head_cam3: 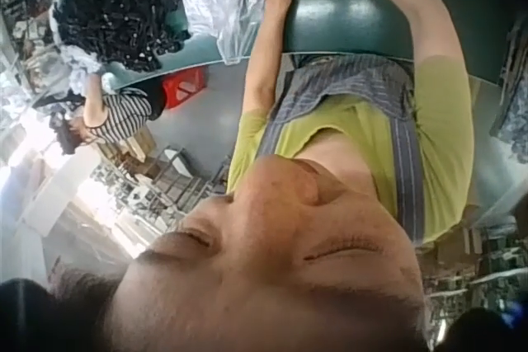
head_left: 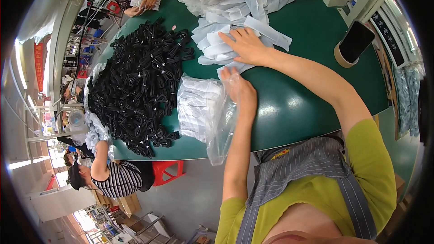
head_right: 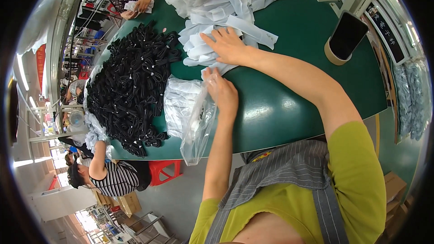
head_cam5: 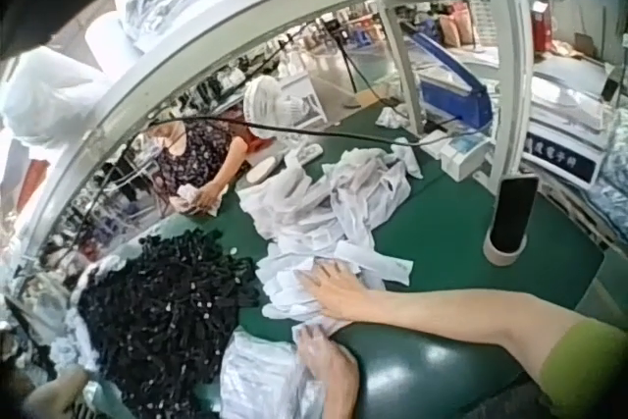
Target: Packing individual cables wrapped in protective sleeves into a plastic bag.
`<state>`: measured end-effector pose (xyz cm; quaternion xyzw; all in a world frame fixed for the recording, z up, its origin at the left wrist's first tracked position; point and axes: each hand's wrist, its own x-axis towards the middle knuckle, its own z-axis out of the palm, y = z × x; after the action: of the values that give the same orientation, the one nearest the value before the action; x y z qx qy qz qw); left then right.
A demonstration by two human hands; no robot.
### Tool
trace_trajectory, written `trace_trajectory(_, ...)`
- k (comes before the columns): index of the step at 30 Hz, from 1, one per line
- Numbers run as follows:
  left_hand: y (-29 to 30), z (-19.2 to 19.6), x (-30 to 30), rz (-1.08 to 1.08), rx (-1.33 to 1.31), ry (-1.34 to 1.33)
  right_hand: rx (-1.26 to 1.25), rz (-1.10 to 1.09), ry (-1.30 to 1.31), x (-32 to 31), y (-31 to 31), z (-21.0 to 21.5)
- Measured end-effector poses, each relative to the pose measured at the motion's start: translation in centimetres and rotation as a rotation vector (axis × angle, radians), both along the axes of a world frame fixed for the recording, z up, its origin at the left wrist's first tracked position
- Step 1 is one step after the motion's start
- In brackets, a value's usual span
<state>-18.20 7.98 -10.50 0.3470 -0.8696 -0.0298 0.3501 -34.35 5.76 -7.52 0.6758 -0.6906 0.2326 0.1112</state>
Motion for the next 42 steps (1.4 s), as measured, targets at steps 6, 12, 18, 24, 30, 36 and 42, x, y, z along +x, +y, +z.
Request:
trace_trajectory(6, -1.2, 1.0, 0.4, -0.060, 0.175, -0.150, -0.040, -0.025, 0.006, -1.2, 1.3, 0.1)
trace_trajectory(12, 4.0, 4.1, 3.7, -0.302, 0.350, 0.038, 0.011, 0.068, -0.003, 0.0, 10.3, 6.7)
trace_trajectory(18, 9.4, 4.9, 6.3, -0.612, 0.663, 0.000, 0.289, 0.083, 0.029, 0.2, 16.5, 2.4)
trace_trajectory(24, 11.4, 6.5, 6.1, -0.444, 0.358, -0.171, 0.216, 0.051, -0.133, 0.0, 19.4, 3.9)
trace_trajectory(30, 14.6, 6.4, 3.3, -0.684, 0.183, -0.311, 0.218, 0.155, -0.245, -1.1, 25.4, 4.7)
trace_trajectory(36, 11.8, 1.5, 0.9, -0.654, 0.163, -0.149, 0.103, 0.085, -0.267, -1.7, 25.5, 1.9)
trace_trajectory(42, 11.9, 1.4, 1.2, -0.680, 0.163, -0.170, 0.133, 0.038, -0.293, -2.6, 24.0, 1.3)
